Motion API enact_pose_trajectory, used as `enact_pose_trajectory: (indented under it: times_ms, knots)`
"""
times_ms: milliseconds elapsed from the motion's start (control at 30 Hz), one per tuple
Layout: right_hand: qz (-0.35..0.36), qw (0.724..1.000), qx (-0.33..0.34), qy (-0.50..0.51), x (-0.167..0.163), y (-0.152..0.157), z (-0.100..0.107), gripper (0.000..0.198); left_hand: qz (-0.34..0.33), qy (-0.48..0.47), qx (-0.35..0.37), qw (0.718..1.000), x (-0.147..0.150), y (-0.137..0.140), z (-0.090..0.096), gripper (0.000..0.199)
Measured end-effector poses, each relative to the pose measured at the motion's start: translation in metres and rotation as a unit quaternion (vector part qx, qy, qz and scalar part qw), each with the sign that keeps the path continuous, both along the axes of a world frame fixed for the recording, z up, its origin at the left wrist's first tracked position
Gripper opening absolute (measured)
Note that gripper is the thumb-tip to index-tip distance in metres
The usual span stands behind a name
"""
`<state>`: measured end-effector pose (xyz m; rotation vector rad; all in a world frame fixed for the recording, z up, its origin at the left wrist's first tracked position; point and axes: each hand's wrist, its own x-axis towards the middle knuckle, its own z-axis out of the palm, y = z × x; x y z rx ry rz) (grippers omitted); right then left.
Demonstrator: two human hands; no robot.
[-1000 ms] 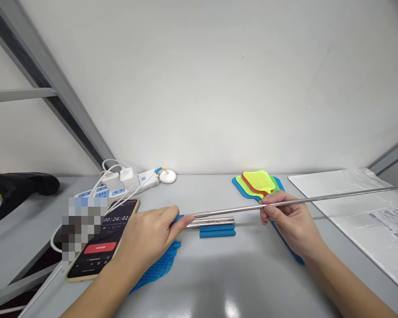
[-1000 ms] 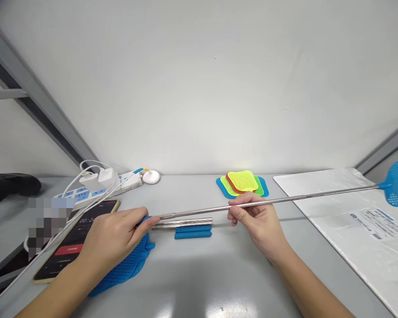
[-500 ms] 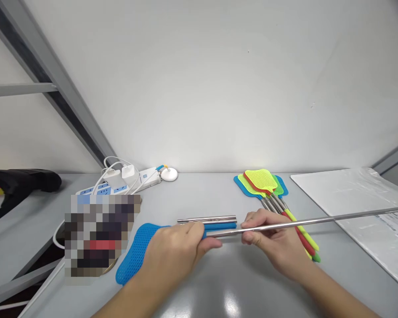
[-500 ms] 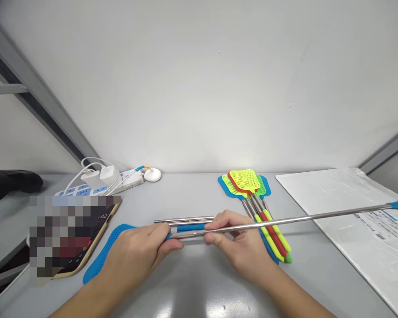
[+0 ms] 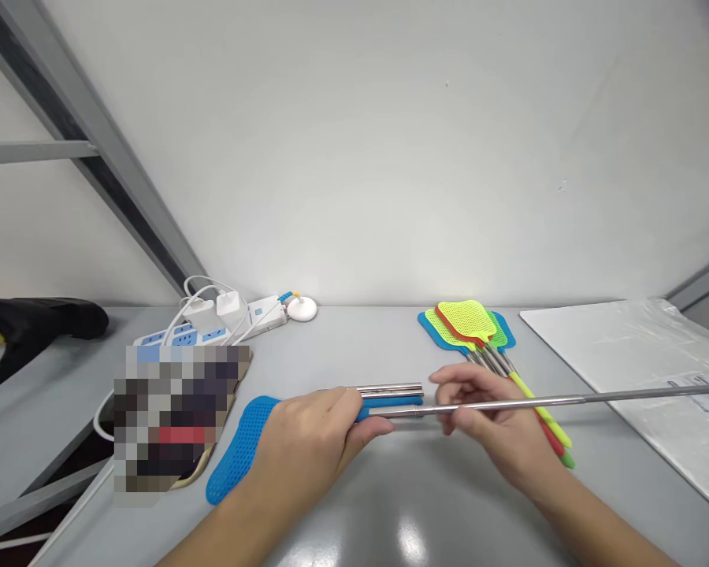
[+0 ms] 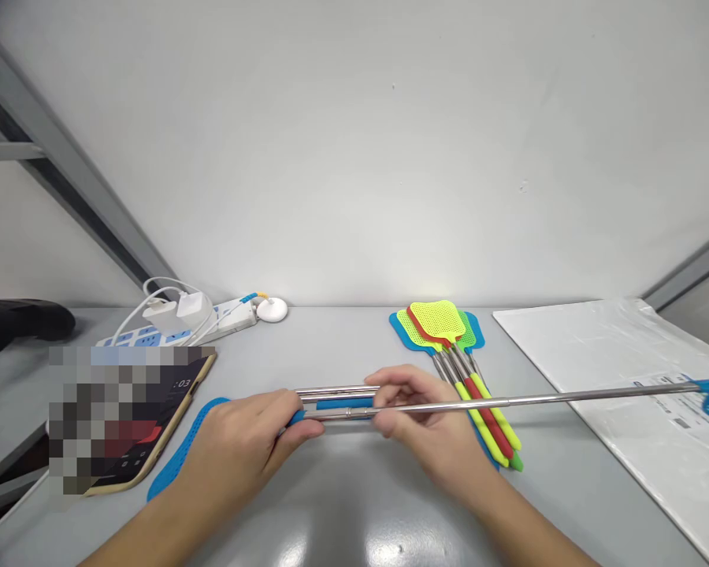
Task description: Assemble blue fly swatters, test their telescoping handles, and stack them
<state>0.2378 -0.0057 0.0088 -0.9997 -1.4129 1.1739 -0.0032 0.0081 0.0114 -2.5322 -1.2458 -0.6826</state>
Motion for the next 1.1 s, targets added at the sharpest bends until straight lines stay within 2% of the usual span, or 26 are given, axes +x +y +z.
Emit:
enact_pose_trajectory:
  times_ms: [100, 233, 300, 367, 533, 700, 800, 933, 1100]
  knots:
    - [-0.043, 0.995, 0.033, 0.086, 0.018, 0.008, 0.004, 0.028, 0.023, 0.005, -0.026, 0.999, -0.003, 0.004, 0.0, 0.051]
    - [-0.129, 0.967, 0.021, 0.22, 0.038, 0.021, 0.016, 0.045, 0.08, 0.029, -0.093, 0.992, -0.01, 0.01, 0.002, 0.047]
    - [-0.168, 0.954, 0.014, 0.249, 0.044, 0.025, 0.019, 0.046, 0.094, 0.031, -0.116, 0.988, -0.013, 0.013, 0.003, 0.044]
    - [-0.186, 0.955, 0.01, 0.23, 0.047, 0.027, 0.02, 0.04, 0.096, 0.026, -0.133, 0.986, -0.014, 0.015, 0.005, 0.043]
    - [-0.139, 0.982, 0.016, 0.128, 0.05, 0.022, 0.016, 0.016, 0.088, 0.014, -0.164, 0.982, -0.017, 0.017, 0.008, 0.043]
    - [-0.118, 0.99, 0.04, 0.069, 0.054, 0.021, 0.015, 0.011, 0.081, 0.034, -0.13, 0.988, -0.019, 0.02, 0.006, 0.048]
    - [-0.07, 0.995, 0.057, 0.048, 0.038, 0.015, 0.01, 0.005, 0.059, 0.047, -0.085, 0.993, -0.011, 0.015, 0.003, 0.053]
    - [0.031, 0.998, 0.056, 0.026, 0.004, 0.0, 0.0, 0.004, -0.015, 0.015, -0.044, 0.999, 0.004, 0.0, -0.002, 0.054]
    - [0.012, 0.999, 0.01, 0.032, -0.01, 0.0, -0.006, 0.005, -0.012, 0.015, -0.014, 1.0, 0.009, -0.005, -0.003, 0.052]
